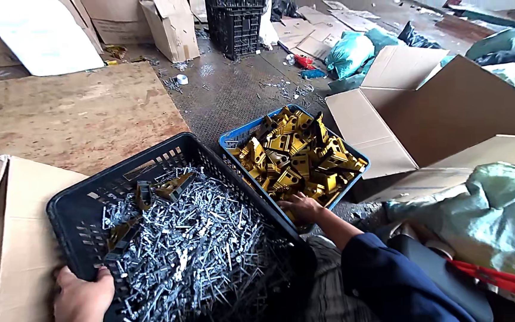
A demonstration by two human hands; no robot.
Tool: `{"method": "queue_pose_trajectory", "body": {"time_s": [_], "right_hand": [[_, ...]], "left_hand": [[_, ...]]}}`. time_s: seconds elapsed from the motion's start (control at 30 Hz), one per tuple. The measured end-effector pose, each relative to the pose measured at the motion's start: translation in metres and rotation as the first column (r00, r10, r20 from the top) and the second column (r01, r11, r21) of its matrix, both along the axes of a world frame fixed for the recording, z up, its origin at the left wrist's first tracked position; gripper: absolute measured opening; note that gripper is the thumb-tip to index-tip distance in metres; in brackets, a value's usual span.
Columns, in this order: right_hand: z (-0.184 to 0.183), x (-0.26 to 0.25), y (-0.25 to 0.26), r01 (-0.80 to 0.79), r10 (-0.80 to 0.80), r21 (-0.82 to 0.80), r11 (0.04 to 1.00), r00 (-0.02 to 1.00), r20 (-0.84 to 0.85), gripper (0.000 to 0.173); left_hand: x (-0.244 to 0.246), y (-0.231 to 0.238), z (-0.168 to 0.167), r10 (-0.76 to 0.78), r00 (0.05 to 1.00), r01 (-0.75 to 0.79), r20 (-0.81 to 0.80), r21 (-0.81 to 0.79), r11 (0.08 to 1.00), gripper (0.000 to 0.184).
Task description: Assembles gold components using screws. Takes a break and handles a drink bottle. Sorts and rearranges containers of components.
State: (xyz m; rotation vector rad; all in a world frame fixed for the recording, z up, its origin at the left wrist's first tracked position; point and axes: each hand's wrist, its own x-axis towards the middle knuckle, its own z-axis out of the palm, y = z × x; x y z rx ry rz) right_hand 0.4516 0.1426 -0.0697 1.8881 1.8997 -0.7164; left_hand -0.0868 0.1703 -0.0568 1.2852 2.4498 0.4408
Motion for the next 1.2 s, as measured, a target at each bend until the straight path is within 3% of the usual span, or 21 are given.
{"method": "queue_pose_trajectory", "body": {"time_s": [0.17,0.4,0.53,0.67,0.73,0.87,1.0,1.07,1.13,1.2], "right_hand": [[-0.003,-0.008,0.002,-0.112,0.119,-0.083,0.990,0.989,0.083,0.057],[0.008,-0.030,0.007,0.028,-0.012,-0.110,0.994,0.989,0.149,0.062],[0.023,-0.017,0.007,0.120,-0.121,0.026,0.992,0.991,0.057,0.069],[0.062,-0.008,-0.007,0.176,-0.173,0.173,0.969,0.984,-0.028,0.073],[0.068,0.002,-0.012,0.212,-0.208,0.320,0.923,0.977,-0.049,0.074],[0.076,0.010,-0.029,0.228,-0.235,0.637,0.736,0.969,-0.075,0.081],[0.119,-0.024,-0.055,0.226,-0.032,0.792,0.567,0.967,-0.253,0.082],[0.125,-0.051,-0.059,0.238,0.191,0.766,0.598,0.885,-0.424,0.079],[0.118,-0.085,-0.059,0.210,0.370,0.627,0.750,0.652,-0.662,0.078],[0.108,-0.117,-0.059,0.084,0.367,0.444,0.892,0.438,-0.820,0.089]], "left_hand": [[-0.001,0.002,0.001,0.003,1.000,-0.003,0.010,-0.004,1.000,0.077],[-0.007,0.003,0.002,-0.011,1.000,0.011,0.013,0.005,1.000,0.085],[-0.010,0.003,0.000,-0.015,1.000,0.015,0.003,0.018,1.000,0.089],[-0.006,0.002,-0.002,0.004,1.000,-0.004,-0.004,0.053,0.999,0.090],[-0.004,0.001,-0.001,0.018,1.000,-0.017,-0.022,0.038,0.999,0.089],[0.001,0.001,0.000,0.021,0.999,-0.020,-0.044,0.020,1.000,0.088],[0.004,0.001,-0.001,0.020,0.998,-0.019,-0.057,0.017,1.000,0.088],[0.007,-0.001,-0.002,0.013,0.998,-0.012,-0.062,0.015,1.000,0.088],[0.010,-0.002,-0.003,0.002,0.998,-0.001,-0.062,0.021,1.000,0.089],[0.010,-0.003,-0.003,-0.008,0.999,0.010,-0.048,0.036,0.999,0.089]]}}
